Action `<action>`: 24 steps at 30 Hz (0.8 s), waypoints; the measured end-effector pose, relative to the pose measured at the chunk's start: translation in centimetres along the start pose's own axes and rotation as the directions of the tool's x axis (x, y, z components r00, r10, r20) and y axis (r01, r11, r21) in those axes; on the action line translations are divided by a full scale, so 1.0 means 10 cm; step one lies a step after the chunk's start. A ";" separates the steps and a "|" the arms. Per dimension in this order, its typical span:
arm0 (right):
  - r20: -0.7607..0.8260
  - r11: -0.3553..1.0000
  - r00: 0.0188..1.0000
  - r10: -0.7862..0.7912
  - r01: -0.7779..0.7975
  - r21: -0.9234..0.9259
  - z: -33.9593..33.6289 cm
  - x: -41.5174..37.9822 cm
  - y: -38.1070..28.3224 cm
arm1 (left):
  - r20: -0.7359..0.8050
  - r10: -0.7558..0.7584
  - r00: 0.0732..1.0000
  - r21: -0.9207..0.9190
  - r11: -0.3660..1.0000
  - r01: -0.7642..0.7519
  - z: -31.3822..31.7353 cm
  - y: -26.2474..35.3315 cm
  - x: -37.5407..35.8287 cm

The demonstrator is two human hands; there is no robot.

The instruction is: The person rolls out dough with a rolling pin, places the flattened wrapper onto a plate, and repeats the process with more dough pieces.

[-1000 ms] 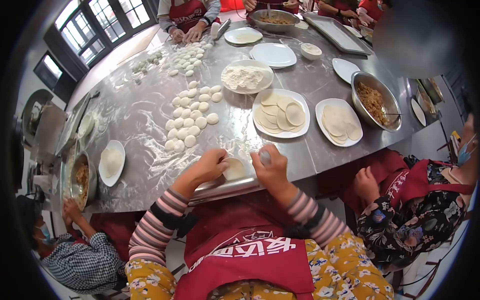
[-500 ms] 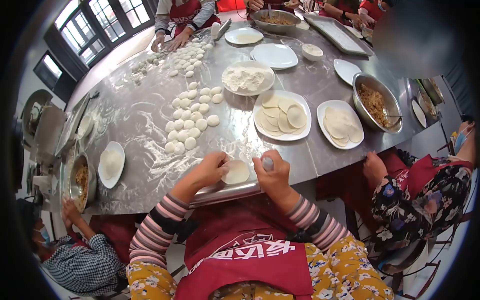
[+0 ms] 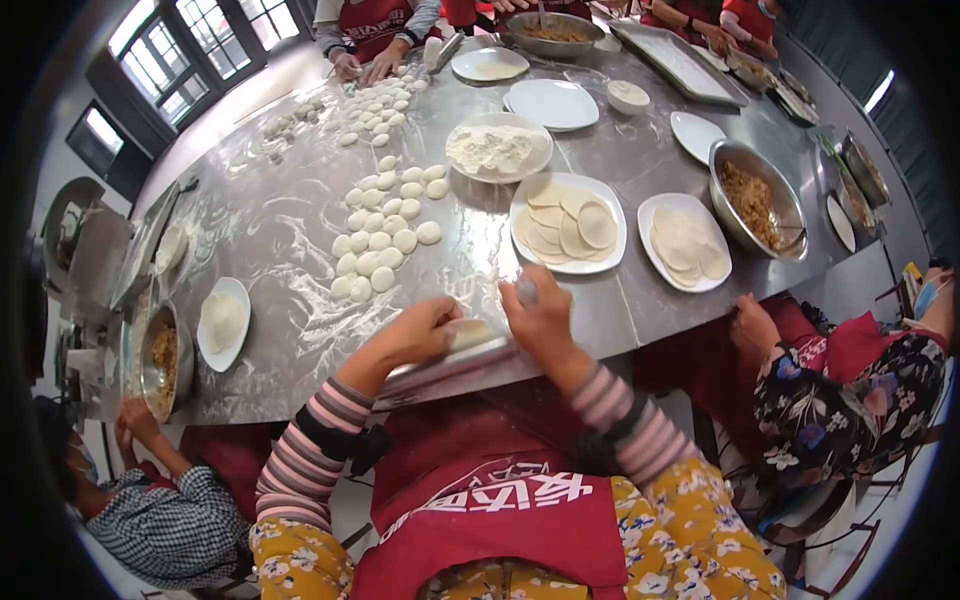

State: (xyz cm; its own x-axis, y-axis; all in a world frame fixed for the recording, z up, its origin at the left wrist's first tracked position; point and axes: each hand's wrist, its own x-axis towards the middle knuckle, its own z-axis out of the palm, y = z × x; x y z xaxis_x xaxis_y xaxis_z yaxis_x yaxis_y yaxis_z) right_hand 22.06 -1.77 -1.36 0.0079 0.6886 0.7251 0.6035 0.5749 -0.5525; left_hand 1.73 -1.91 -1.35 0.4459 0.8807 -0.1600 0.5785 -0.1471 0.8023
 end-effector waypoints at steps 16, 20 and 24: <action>0.131 0.902 0.979 0.158 -0.197 0.383 -0.41 -0.21 -0.17 | 0.106 -0.082 0.991 -0.361 0.926 0.115 -0.01 0.62 0.63; 0.126 0.902 0.987 0.103 -0.146 0.406 -0.35 -0.20 -0.08 | -0.040 0.019 0.999 -0.522 0.852 -0.037 -0.03 0.78 1.32; 0.112 0.871 0.988 0.104 -0.144 0.469 -0.35 -0.14 -0.09 | -0.223 -0.022 0.975 -0.347 0.936 -0.058 -0.11 0.53 1.47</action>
State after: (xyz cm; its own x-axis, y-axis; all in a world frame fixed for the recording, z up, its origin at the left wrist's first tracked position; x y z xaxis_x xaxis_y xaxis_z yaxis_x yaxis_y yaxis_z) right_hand 24.31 -4.78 -0.47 -0.0188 0.7896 0.6134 0.1508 0.6087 -0.7789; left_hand 10.57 10.77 1.15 0.2696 0.9619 -0.0452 0.2783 -0.0329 0.9599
